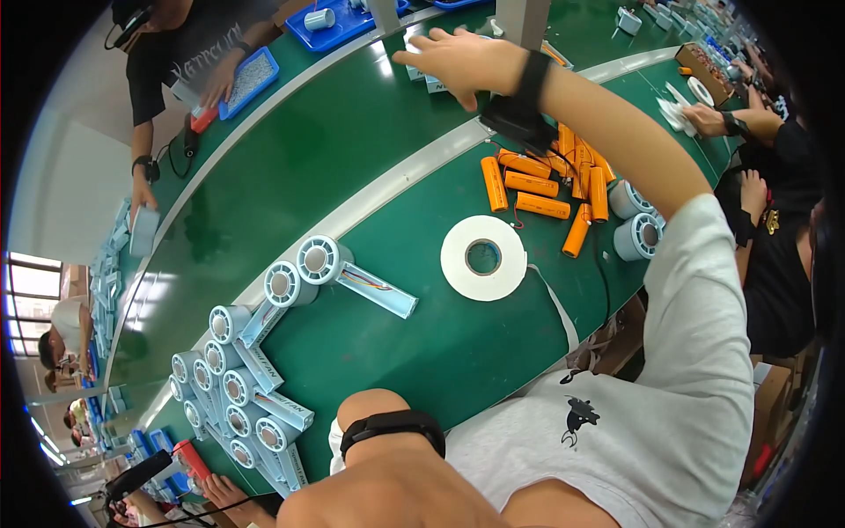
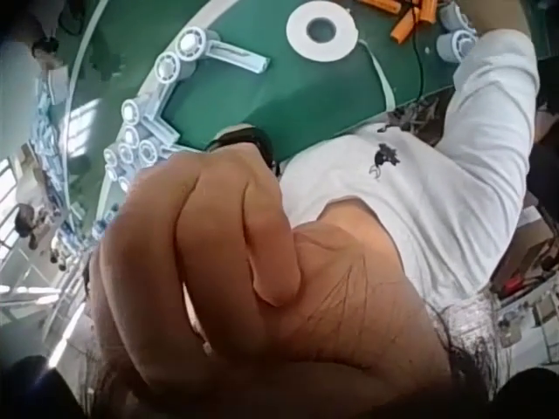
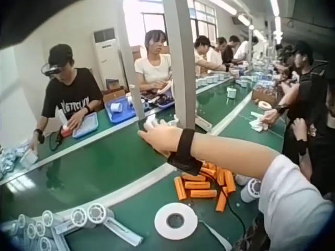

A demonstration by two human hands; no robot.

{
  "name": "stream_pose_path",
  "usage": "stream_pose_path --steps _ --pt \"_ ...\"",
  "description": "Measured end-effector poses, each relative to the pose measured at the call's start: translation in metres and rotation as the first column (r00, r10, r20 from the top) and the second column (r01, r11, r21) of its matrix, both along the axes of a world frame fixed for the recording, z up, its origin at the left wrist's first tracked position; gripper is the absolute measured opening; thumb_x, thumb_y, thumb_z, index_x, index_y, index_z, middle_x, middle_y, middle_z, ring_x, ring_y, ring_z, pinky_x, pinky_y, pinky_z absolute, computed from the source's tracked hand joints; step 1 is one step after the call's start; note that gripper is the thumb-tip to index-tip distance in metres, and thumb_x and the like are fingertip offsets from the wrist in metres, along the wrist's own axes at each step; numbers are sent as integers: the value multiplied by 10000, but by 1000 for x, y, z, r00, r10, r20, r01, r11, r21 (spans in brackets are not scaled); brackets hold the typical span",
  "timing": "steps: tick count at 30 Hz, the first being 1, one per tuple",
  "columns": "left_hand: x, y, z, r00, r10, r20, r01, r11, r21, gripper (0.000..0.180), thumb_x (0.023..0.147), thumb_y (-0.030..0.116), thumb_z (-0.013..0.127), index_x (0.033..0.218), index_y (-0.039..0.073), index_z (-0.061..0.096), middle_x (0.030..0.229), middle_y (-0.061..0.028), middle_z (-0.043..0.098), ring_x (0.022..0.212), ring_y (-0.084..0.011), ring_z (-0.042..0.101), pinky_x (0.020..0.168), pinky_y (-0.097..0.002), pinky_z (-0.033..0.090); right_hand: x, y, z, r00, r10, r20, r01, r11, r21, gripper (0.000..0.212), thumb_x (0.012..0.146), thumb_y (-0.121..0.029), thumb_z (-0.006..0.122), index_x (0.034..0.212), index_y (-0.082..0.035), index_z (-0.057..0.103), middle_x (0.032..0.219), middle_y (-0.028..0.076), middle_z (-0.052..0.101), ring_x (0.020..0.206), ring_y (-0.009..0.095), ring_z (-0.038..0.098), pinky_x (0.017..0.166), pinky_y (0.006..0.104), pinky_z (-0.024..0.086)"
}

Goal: The person applies double-sided tape to batteries by hand, presses each battery into the handle of a handheld fan, and moves the assembled units aside. After repeating this process, the person receives a box of batteries from another worker and continues the assembly.

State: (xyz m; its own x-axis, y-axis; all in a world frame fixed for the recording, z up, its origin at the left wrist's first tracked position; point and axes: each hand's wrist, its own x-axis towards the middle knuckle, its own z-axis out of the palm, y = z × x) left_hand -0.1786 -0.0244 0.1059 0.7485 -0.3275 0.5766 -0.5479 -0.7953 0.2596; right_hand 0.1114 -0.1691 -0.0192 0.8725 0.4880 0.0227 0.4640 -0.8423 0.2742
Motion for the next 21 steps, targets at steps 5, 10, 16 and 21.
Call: stream_pose_path --steps 5,10,16,21 --pt "34 13 -13 974 -224 -37 208 947 -246 187 793 120 469 629 61 539 665 -41 553 556 -209 504 452 -311 403 60 -2 -58 985 -138 103 156 970 -188 1026 489 -2 786 1371 -170 289 1233 145 479 1100 324 499 872 512 395" --pt "40 30 -30 885 -465 -25 390 770 -505 174 816 142 462 676 63 529 708 -43 545 597 -204 497 485 -317 398 87 -3 -81 987 -146 -70 143 989 -42 703 686 -18 660 1314 -135 367 1155 147 510 994 354 560 854 506 407" --pt "61 43 -44 655 -747 117 569 385 -726 165 844 170 455 732 66 518 760 -46 535 647 -199 489 526 -324 393 102 -16 -122 972 -205 110 199 978 69 480 778 -20 544 1236 -96 423 1096 145 508 1015 319 541 841 480 422" --pt "88 69 -42 463 -837 291 601 55 -798 163 867 192 448 779 69 508 803 -47 526 689 -194 482 560 -329 388 97 -10 -118 975 -97 200 60 982 182 395 776 -58 554 1159 -90 464 1076 157 516 1036 307 529 854 464 419"
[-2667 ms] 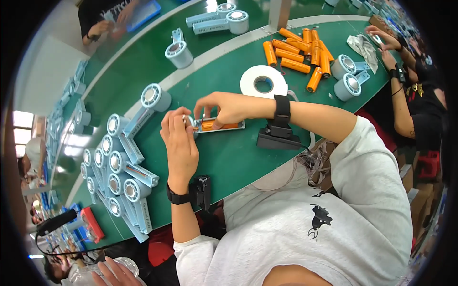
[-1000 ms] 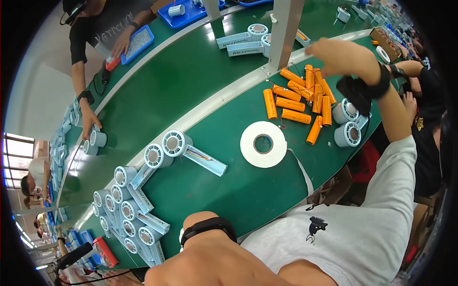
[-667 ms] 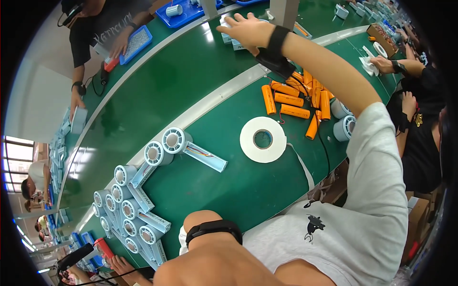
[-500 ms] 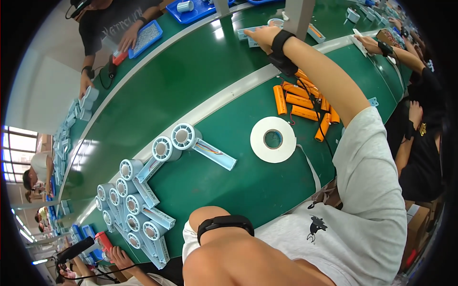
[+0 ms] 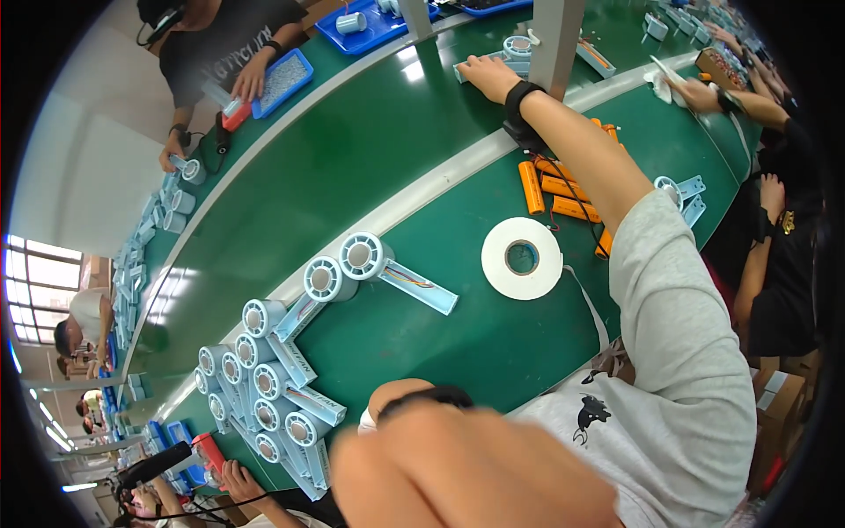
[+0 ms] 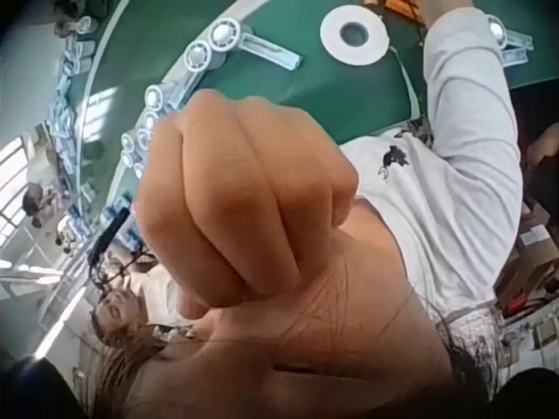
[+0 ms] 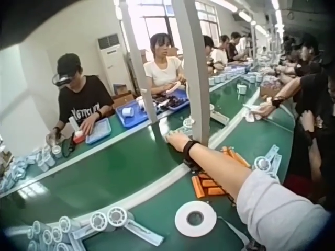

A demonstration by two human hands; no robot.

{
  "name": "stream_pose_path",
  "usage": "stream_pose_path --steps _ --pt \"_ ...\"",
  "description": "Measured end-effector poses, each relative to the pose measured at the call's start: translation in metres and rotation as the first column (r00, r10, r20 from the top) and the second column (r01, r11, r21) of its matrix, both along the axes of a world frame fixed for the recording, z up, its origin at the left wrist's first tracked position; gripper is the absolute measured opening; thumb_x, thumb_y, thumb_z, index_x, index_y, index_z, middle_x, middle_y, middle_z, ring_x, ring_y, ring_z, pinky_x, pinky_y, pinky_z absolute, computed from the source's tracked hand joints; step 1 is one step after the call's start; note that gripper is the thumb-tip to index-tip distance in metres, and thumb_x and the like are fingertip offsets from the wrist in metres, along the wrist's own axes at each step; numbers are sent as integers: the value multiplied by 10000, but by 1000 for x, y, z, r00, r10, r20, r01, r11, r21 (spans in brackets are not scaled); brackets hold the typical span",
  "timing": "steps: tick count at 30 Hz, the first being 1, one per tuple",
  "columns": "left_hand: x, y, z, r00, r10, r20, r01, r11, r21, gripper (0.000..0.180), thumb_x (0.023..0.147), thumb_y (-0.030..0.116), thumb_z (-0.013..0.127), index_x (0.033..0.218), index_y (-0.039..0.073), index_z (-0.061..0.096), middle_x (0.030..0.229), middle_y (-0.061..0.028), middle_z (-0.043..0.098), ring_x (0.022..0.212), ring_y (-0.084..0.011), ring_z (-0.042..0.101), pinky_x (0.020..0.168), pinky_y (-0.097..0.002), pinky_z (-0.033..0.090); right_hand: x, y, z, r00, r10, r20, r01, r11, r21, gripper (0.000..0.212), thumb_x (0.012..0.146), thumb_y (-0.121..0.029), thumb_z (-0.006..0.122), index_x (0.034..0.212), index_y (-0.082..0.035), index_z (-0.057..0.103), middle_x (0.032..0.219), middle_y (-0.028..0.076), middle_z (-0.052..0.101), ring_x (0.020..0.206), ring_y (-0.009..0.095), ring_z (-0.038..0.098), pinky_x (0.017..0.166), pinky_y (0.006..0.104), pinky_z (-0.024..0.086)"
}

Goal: The person applies double-sided tape to batteries by hand, presses each battery into the handle of a handheld fan, and moves the assembled units aside. After repeating this process, the person receives a box of batteries from another worker and continues the assembly.

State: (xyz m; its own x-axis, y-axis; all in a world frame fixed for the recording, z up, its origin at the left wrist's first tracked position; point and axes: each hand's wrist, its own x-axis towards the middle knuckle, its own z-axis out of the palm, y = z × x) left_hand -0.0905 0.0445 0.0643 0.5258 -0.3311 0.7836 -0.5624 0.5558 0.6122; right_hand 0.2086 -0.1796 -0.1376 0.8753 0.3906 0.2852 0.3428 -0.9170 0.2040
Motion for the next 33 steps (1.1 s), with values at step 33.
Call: stream_pose_path --steps 33 --pt "-31 1 -113 726 379 573 -660 151 736 308 695 51 664 992 57 583 1172 -130 502 1169 -330 404 947 -447 338 -441 -24 195 95 913 398 -418 -326 848 223 780 -92 522 970 17 567 936 182 591 891 314 599 757 394 491"
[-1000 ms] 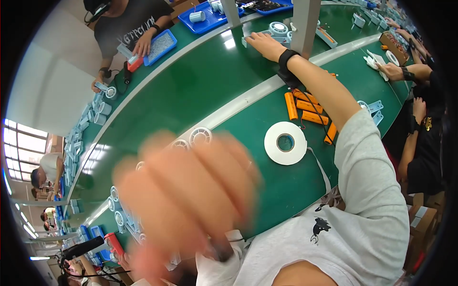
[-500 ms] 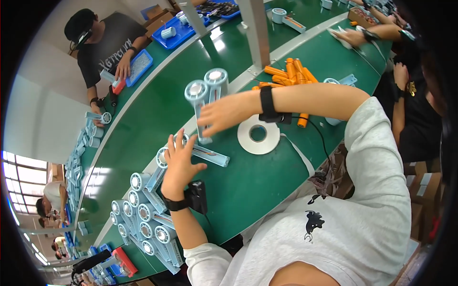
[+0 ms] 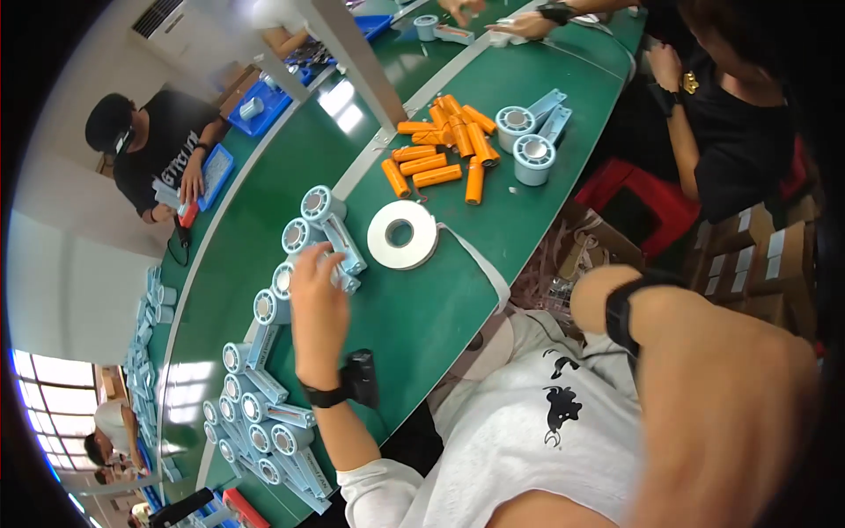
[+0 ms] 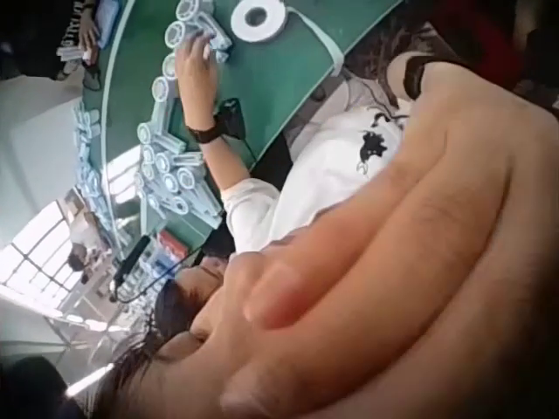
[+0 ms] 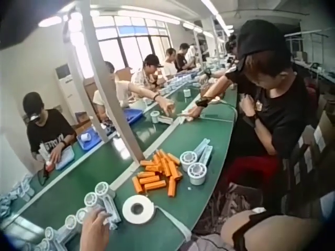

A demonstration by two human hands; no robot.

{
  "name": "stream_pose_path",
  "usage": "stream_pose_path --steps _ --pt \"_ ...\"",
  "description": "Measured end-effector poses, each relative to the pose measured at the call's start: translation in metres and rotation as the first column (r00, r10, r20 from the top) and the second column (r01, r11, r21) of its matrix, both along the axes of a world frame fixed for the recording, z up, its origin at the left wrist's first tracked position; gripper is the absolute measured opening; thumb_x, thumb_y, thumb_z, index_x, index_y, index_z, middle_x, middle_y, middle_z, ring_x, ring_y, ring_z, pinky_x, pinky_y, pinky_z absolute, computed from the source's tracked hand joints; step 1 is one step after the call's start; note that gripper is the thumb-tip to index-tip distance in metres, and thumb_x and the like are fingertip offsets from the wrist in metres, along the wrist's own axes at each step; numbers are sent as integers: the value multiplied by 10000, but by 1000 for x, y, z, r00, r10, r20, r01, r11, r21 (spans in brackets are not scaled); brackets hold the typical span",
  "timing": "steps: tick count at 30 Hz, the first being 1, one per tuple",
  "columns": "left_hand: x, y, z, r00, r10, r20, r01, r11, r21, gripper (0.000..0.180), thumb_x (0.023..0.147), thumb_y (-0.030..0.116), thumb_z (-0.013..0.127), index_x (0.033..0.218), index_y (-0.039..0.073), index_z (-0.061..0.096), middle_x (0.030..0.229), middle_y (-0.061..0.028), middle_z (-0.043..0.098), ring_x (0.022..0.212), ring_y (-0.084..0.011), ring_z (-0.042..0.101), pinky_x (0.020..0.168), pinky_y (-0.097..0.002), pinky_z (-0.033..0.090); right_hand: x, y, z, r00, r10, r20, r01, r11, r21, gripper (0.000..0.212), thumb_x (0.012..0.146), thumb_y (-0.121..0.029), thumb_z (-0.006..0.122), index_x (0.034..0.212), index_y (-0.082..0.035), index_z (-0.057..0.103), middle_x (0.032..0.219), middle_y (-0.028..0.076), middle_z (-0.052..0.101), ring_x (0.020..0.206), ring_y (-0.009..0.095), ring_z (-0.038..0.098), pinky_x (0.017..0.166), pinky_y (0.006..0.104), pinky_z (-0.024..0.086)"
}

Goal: The person applies double-sided tape to batteries by hand, presses each battery into the handle of a handheld fan, and moves the assembled units aside. After repeating this process, the person receives a box of batteries from another worker and continues the assembly.

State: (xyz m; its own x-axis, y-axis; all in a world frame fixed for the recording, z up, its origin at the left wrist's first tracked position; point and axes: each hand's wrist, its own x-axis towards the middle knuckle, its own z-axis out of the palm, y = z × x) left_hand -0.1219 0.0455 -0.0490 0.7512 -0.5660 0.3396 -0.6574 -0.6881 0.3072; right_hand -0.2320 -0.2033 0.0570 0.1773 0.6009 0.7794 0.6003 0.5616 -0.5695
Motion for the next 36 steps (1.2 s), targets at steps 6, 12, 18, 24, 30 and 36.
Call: stream_pose_path --steps 6,12,18,24,30,36 --pt "-2 -62 -66 985 -101 142 81 987 139 449 693 218 712 1026 -16 523 1061 -142 531 1049 -317 455 917 -432 325 -58 -29 0 840 541 39 -510 764 395 272 880 -133 411 841 58 601 771 238 614 743 376 633 689 456 516" --pt "-9 -65 -54 961 -160 227 165 986 -5 570 656 261 742 1083 -19 489 1057 -139 531 1040 -285 459 945 -448 246 22 -6 -166 38 -996 83 962 14 -272 363 885 -185 540 1151 58 499 911 167 625 827 167 615 734 252 478" --pt "-17 -45 -41 939 65 337 -76 997 21 577 668 194 728 1136 -4 455 1071 -124 547 1114 -267 449 987 -470 178 -9 7 -154 380 -541 -751 272 841 -468 260 919 -186 472 1025 33 561 630 90 593 506 127 544 503 261 452" --pt "-19 -5 -23 931 193 310 -132 969 -209 565 658 122 716 1139 -6 449 1112 -133 540 1166 -266 430 1012 -467 148 13 -9 -131 870 -442 -218 83 567 -819 257 904 -203 473 846 8 607 605 104 579 534 205 558 541 314 462" --pt "-17 7 -41 933 252 257 -195 954 -228 479 640 60 686 1082 22 506 1112 -100 555 1064 -251 476 976 -404 199 175 14 -148 200 -857 474 828 -110 -549 162 763 -136 550 759 8 624 728 174 607 723 338 614 644 391 494" --pt "-15 12 -48 921 265 285 -205 953 -225 557 602 61 711 1098 -16 470 1059 -148 535 1046 -279 483 934 -435 228 214 67 -183 -58 -702 710 792 -465 -395 185 737 -108 579 818 58 590 752 198 609 783 338 625 670 389 503"
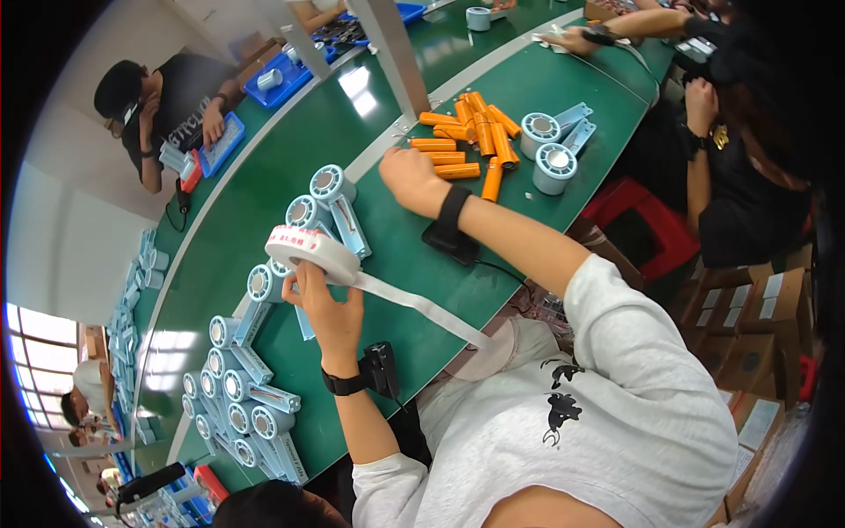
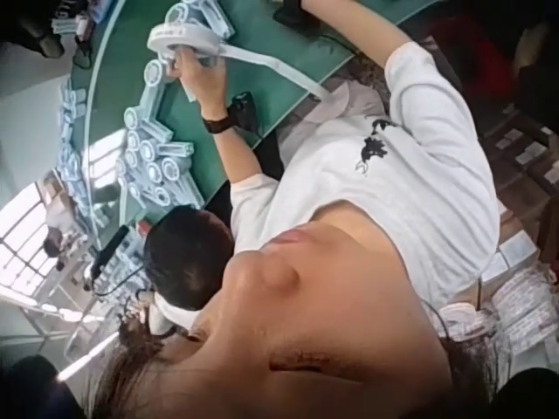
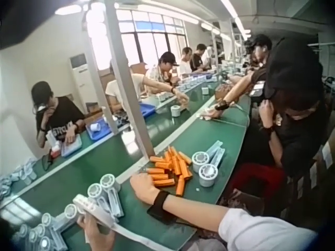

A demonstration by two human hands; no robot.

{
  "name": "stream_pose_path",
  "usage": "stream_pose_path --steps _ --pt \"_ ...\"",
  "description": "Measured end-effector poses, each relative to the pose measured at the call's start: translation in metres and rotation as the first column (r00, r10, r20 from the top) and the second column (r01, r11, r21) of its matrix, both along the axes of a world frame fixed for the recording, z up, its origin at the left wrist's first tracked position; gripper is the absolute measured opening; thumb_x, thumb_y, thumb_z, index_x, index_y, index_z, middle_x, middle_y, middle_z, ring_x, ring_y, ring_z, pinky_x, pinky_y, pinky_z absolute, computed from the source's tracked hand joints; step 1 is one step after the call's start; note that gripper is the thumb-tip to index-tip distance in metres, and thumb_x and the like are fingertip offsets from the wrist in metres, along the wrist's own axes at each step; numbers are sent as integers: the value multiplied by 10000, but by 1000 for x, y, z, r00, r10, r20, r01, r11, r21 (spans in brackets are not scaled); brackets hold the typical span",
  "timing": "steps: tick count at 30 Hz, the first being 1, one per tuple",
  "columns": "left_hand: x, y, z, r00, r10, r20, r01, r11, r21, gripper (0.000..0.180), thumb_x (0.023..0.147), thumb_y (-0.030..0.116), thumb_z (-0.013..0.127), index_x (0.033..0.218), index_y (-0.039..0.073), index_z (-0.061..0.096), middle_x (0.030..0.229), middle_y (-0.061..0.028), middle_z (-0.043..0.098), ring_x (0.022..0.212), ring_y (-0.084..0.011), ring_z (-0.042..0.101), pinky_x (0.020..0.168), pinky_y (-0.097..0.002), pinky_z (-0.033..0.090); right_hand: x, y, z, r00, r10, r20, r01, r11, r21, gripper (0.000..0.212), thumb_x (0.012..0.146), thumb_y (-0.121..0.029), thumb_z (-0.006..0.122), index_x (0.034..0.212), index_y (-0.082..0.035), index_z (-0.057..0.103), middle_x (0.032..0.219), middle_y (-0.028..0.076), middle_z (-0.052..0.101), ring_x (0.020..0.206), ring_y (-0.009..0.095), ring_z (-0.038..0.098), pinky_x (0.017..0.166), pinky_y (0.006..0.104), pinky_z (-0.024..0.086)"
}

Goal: The person applies double-sided tape to batteries by hand, presses each battery into the handle of a handheld fan, and moves the assembled units aside. After repeating this process, the person receives a box of batteries from another worker and continues the assembly.

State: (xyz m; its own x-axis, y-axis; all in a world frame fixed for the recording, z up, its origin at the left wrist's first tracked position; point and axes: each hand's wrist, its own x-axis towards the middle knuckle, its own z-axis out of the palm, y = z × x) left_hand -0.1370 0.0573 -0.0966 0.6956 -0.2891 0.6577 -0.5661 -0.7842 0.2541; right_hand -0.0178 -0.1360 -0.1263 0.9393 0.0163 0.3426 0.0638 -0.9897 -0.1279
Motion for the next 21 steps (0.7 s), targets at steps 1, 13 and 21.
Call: stream_pose_path --steps 1,13,21 --pt "-2 -1 1 1000 -4 -2 4 1000 5 557 599 57 709 1097 -16 469 1057 -150 533 1044 -280 485 930 -433 232 -6 -9 2 993 105 -63 -100 992 73 199 726 -110 592 833 58 585 766 191 614 777 323 627 662 378 504" --pt "-12 -9 9 901 -157 -405 48 962 -268 611 630 75 696 1181 15 438 1068 -120 537 1013 -272 407 917 -369 261 -110 -63 20 709 641 295 92 -498 862 385 810 -156 608 1133 -6 462 916 73 560 747 181 578 629 274 453" --pt "-16 -25 3 766 -275 -581 9 908 -419 638 697 94 683 1249 12 375 1106 -106 516 967 -272 384 885 -348 292 -147 -59 14 748 600 284 56 -483 874 358 826 -99 602 1140 -16 451 923 84 569 767 176 587 644 262 457"
